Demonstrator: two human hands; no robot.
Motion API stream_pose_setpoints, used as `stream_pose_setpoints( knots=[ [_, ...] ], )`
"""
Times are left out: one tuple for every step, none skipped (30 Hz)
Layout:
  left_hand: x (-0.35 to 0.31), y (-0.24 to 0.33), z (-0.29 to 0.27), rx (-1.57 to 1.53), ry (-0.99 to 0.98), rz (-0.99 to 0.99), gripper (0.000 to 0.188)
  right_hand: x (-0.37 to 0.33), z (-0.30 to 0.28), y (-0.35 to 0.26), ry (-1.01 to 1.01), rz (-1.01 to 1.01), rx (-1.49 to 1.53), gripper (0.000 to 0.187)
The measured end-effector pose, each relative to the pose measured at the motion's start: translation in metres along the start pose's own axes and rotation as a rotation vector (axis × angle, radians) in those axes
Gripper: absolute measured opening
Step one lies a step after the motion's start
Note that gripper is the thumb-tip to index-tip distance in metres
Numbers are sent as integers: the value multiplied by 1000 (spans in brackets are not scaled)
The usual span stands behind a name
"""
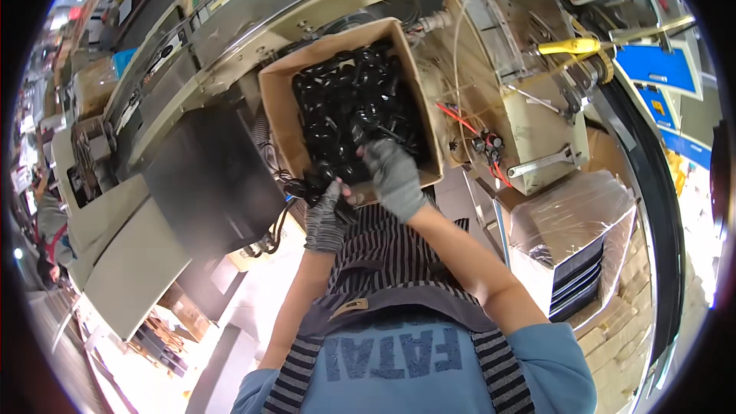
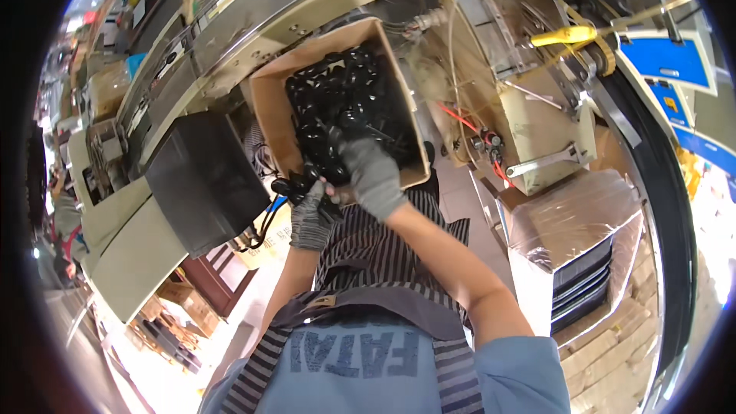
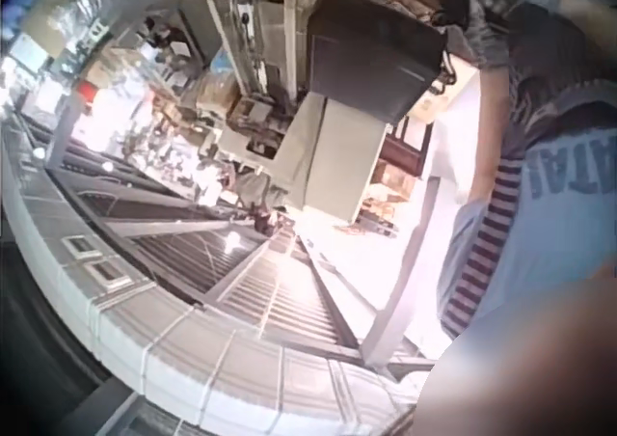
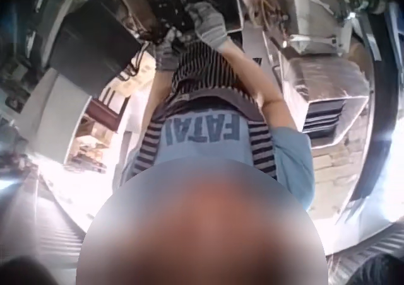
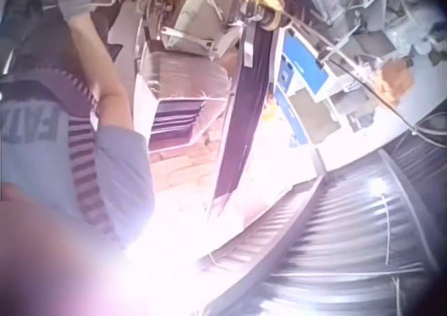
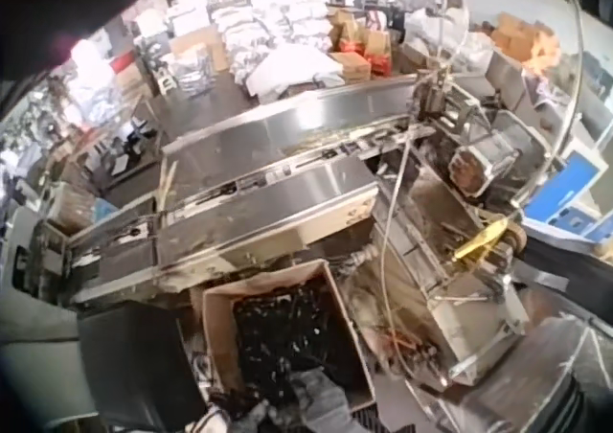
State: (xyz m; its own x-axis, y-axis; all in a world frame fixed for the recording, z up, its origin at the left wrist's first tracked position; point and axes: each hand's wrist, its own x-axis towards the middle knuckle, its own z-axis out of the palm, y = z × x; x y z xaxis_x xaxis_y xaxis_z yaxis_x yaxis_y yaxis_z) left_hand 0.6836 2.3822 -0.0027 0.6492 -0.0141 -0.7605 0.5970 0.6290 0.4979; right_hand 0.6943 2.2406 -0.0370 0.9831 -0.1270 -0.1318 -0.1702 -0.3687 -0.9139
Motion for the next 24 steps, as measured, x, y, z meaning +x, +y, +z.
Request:
stream_pose_setpoints(
  knots=[
    [2,2,-11,-20,6,14,9,19,2,-6,-26,62,-164,17],
    [7,-1,-27,-4,-54,-44,7,41,6,-12,-49,121,-329,19],
    [12,-2,-36,15,-124,-112,6,55,19,-7,-62,135,-407,21],
    [11,1,-29,1,-128,-108,6,66,32,-5,-66,126,-419,21],
    [9,4,-22,62,-83,-95,7,76,44,-4,-136,107,-602,21],
    [8,7,-18,122,-32,-77,8,87,59,-2,-209,81,-781,21],
    [15,5,-26,149,8,-70,8,96,69,-2,-266,163,-862,23],
    [19,2,-35,135,8,-66,8,106,69,2,-270,152,-872,23],
    [16,5,-35,145,-1,-72,9,111,62,1,-273,194,-794,24],
    [11,9,-34,152,-6,-73,10,114,52,-6,-278,230,-715,25],
    [5,12,-36,17,-76,-56,11,109,36,-13,-190,226,-583,23],
    [4,8,-35,10,-97,-74,11,112,20,47,-162,192,-301,24],
    [6,3,-43,34,-134,-102,10,110,11,73,-66,110,22,24],
    [6,2,-55,49,-151,-112,9,104,1,38,-109,253,371,22],
    [4,1,-60,33,-144,-107,9,104,-20,8,-213,431,370,20],
    [4,-1,-60,46,-151,-79,9,102,-36,-9,-306,610,361,18],
    [2,-4,-57,59,-167,-57,8,95,-42,-14,-300,610,343,18],
    [2,-5,-50,46,-164,-59,8,90,-44,-16,-288,709,624,17],
    [5,-6,-41,156,-135,-25,8,84,-45,-18,-269,802,907,16],
    [7,-6,-32,267,-104,9,10,79,-45,-21,-276,806,894,16],
    [10,-9,-22,297,-134,39,17,73,-43,-25,-248,876,966,15],
    [15,-15,-13,284,-124,45,17,68,-40,-28,-231,947,1038,13],
    [21,-24,-4,-33,-116,76,16,64,-39,-28,-236,988,1109,9],
    [29,-33,1,-349,-110,105,16,59,-38,-23,-247,991,1099,9]
  ],
)
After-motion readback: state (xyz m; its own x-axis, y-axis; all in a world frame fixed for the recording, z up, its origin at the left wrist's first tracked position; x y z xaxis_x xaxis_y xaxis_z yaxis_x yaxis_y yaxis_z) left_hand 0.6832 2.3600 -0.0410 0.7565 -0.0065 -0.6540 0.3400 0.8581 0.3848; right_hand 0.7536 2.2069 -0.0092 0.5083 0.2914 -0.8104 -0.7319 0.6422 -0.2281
